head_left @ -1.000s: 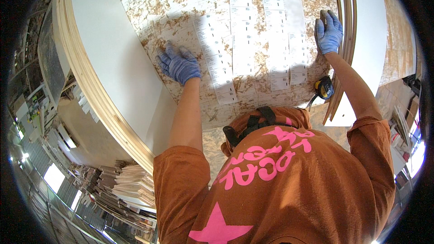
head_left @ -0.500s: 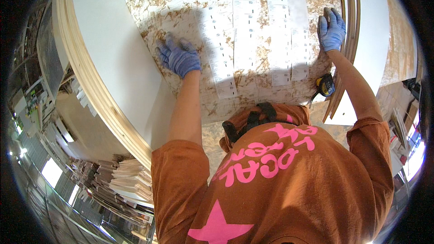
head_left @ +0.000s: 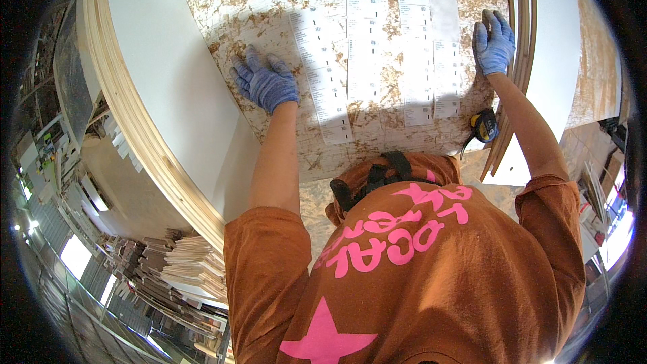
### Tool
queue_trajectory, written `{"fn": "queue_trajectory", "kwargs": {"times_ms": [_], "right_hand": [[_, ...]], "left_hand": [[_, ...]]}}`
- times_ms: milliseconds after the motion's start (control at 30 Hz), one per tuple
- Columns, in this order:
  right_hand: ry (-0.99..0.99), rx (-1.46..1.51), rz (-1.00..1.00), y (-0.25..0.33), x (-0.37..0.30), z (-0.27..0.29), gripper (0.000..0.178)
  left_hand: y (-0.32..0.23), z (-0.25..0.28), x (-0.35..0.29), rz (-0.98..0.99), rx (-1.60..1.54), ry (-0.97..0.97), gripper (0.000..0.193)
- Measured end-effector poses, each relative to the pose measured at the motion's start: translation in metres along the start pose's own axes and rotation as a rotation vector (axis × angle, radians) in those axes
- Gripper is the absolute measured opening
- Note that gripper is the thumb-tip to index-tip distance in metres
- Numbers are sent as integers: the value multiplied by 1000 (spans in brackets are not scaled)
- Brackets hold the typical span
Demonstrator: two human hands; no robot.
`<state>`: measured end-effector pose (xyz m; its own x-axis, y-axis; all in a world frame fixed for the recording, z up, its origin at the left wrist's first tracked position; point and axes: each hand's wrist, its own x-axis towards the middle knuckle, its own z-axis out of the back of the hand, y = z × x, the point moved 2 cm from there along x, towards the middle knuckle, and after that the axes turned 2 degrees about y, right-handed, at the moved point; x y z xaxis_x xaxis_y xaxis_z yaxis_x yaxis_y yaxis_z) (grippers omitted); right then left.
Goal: The person measures white rectangular wood panels on a workbench using a tape measure and a metal ruler. They repeatedly place the ruler on the panels, extend the tape measure, and mark or check dimensions. The person also moves the panels and handles printed labels on the workbench.
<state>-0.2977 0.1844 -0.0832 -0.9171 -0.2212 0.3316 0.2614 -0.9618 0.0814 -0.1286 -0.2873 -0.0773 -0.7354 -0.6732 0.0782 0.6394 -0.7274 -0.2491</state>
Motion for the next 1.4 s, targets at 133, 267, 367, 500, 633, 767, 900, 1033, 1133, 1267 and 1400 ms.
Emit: {"fn": "queue_trajectory", "kwargs": {"times_ms": [133,267,367,500,633,767,900,1033,1133,1267,1400], "right_hand": [[-12,5,7,-2,0,-1,41],[-14,23,10,1,2,1,42],[-1,28,-36,9,1,6,43],[-18,31,-27,12,2,10,42],[-17,45,-55,14,2,13,40],[-2,59,-88,20,4,20,38],[-50,81,-57,20,5,19,37],[-35,92,-71,21,6,20,37],[-11,85,-84,22,6,21,38],[-19,117,-89,22,5,22,38],[-14,119,-96,17,3,16,39]], "left_hand": [[-1,1,0,8,8,-10,50],[-1,0,1,-8,16,-37,52],[-2,3,-1,3,-52,-23,48],[3,-4,-1,-7,5,-34,51],[1,-2,1,-36,84,-70,54],[7,-10,-1,-15,43,-71,52],[5,-6,0,-82,-53,-100,49],[1,-2,-1,-34,25,-72,51],[4,-6,-2,-74,41,-135,52],[-3,3,-1,-49,42,-49,53],[0,2,-3,-5,32,17,54]]}}
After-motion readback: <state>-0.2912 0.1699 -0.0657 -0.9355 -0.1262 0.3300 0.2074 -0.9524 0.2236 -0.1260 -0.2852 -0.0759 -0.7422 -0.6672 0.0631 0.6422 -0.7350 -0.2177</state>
